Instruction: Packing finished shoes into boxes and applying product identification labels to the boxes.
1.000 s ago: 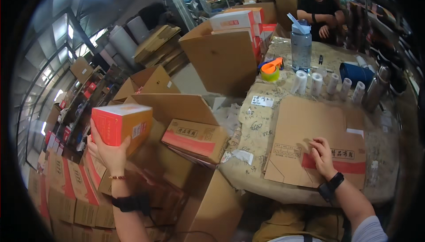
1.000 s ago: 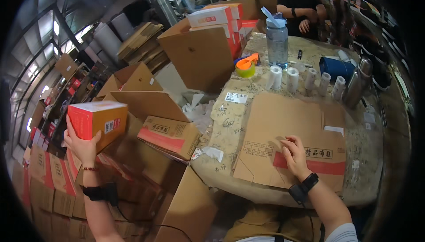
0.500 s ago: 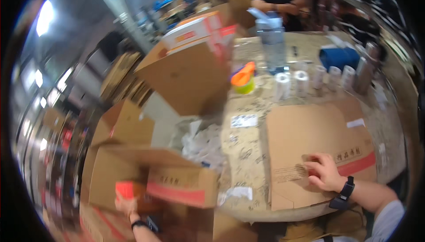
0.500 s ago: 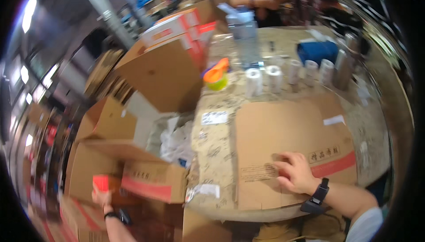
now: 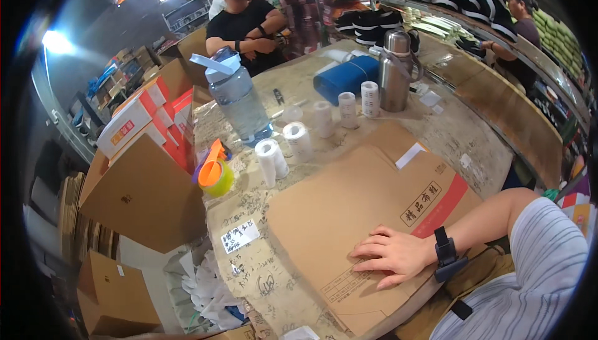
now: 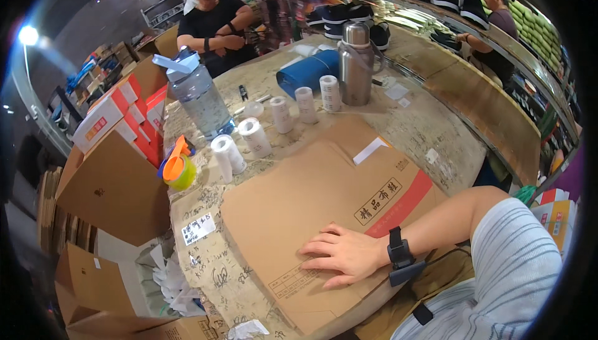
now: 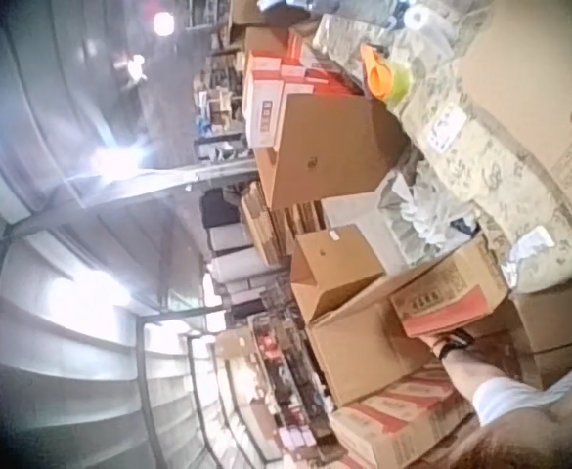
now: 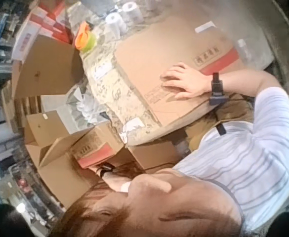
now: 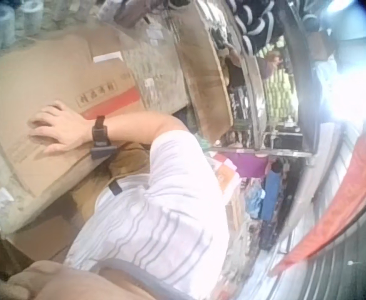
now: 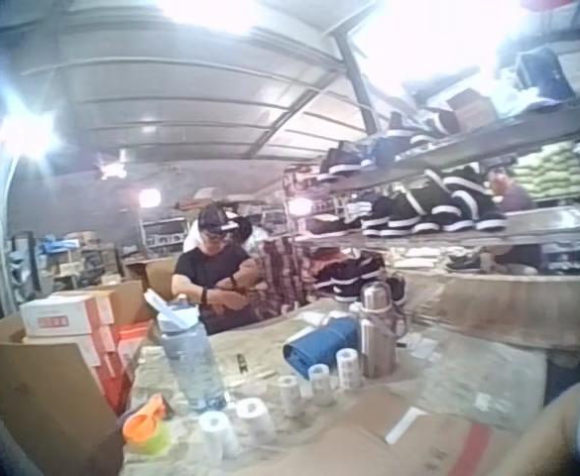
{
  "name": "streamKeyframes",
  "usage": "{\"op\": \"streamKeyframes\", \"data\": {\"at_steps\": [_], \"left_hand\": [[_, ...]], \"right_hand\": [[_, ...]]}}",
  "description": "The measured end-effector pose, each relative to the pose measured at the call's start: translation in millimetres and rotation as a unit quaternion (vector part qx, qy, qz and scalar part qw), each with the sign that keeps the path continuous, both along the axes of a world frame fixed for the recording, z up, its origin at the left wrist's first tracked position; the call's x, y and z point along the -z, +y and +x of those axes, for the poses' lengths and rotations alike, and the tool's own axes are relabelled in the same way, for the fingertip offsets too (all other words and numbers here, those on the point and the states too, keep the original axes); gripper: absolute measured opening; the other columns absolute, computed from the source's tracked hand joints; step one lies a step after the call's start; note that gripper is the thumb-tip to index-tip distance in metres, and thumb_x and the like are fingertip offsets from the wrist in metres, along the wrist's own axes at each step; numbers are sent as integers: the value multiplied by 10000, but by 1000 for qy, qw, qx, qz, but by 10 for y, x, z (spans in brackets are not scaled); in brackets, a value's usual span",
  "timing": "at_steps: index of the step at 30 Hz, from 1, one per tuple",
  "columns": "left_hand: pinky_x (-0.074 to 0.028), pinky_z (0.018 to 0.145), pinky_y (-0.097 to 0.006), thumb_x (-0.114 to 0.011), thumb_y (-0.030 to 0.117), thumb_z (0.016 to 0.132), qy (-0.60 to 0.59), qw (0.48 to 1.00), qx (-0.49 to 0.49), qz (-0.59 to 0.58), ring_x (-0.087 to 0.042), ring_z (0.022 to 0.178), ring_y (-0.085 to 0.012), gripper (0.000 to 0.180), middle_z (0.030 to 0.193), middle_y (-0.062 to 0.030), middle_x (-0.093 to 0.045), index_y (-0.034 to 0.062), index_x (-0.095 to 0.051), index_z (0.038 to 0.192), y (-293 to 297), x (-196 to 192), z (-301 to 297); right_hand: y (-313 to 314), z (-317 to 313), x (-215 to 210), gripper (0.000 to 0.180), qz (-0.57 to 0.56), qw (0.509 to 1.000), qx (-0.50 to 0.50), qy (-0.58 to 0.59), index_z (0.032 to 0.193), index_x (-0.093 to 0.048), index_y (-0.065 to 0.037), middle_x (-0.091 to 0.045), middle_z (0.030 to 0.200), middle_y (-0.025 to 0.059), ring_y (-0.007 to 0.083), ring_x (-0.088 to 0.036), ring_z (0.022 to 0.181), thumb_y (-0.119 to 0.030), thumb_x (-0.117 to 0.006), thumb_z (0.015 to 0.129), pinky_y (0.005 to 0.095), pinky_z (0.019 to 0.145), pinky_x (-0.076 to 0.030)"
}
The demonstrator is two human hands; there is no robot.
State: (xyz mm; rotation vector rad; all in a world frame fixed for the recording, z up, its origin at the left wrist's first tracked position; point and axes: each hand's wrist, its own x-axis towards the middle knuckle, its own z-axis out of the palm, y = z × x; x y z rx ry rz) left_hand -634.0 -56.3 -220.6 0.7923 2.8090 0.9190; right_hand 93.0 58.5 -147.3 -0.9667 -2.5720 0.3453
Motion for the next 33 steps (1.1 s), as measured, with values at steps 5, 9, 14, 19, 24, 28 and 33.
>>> {"op": "streamKeyframes", "data": {"at_steps": [5, 9, 14, 19, 24, 28, 33], "left_hand": [[-469, 858, -375, -513, 222, 898, -140, 976, -54, 158, -530, 1088, -276, 461, 1262, -121, -532, 104, -441, 1338, -153, 318, 251], [-465, 862, -373, -482, 210, 913, -239, 920, -102, 293, -525, 1090, -275, 441, 1262, -117, -531, 106, -437, 1339, -350, 437, 629], [-432, 780, -375, -458, 183, 908, -253, 876, -132, 388, -510, 875, -239, 412, 1077, -123, -552, -2, -434, 1275, -601, -54, 1951], [-430, 788, -320, -528, 41, 867, 18, 924, 60, 377, -490, 886, -205, 302, 988, -97, -530, -7, -498, 1163, -1014, -534, 3632], [-461, 778, -290, -573, 13, 862, -123, 946, 134, 270, -547, 877, -163, 191, 984, -52, -569, 17, -557, 1052, -1020, -638, 5379], [-464, 724, -248, -603, -44, 806, -207, 876, 325, 289, -564, 790, -149, 187, 902, -65, -581, 1, -616, 987, -1001, -644, 6245], [-472, 723, -275, -618, -11, 801, -172, 867, 449, 134, -588, 838, -183, 219, 985, -108, -599, 0, -620, 1020, -1250, -1083, 6552]], "right_hand": [[-1, -46, 33, 520, 7, 1000, 2, -2, 1237, -498, -100, -450, 1272, 131, 261, -441, 1155, -478, -499, 879, 461, 976, -293], [-39, -22, -4, 485, 4, 1000, -2, 15, 1229, -485, -96, -444, 1265, 133, 265, -434, 1157, -419, -522, 869, 452, 981, -300], [-76, 126, 17, 477, 5, 998, 26, 52, 1233, -475, -93, -449, 1257, 145, 282, -440, 1154, -390, -537, 866, 446, 978, -309], [-18, 109, 93, 454, -11, 995, 32, 94, 1224, -493, -95, -447, 1265, 159, 303, -448, 1145, -372, -538, 867, 439, 971, -322], [-9, 129, 38, 416, -39, 985, 52, 162, 1190, -521, -86, -479, 1229, 156, 321, -456, 1116, -277, -594, 828, 434, 938, -359], [-5, 145, 78, 377, -48, 973, 62, 219, 1160, -535, -80, -498, 1194, 155, 337, -467, 1070, -253, -586, 829, 428, 931, -362], [-26, 98, 90, 323, -51, 953, 69, 290, 1114, -559, -72, -499, 1175, 161, 342, -476, 1028, -227, -577, 831, 431, 902, -373]]}}
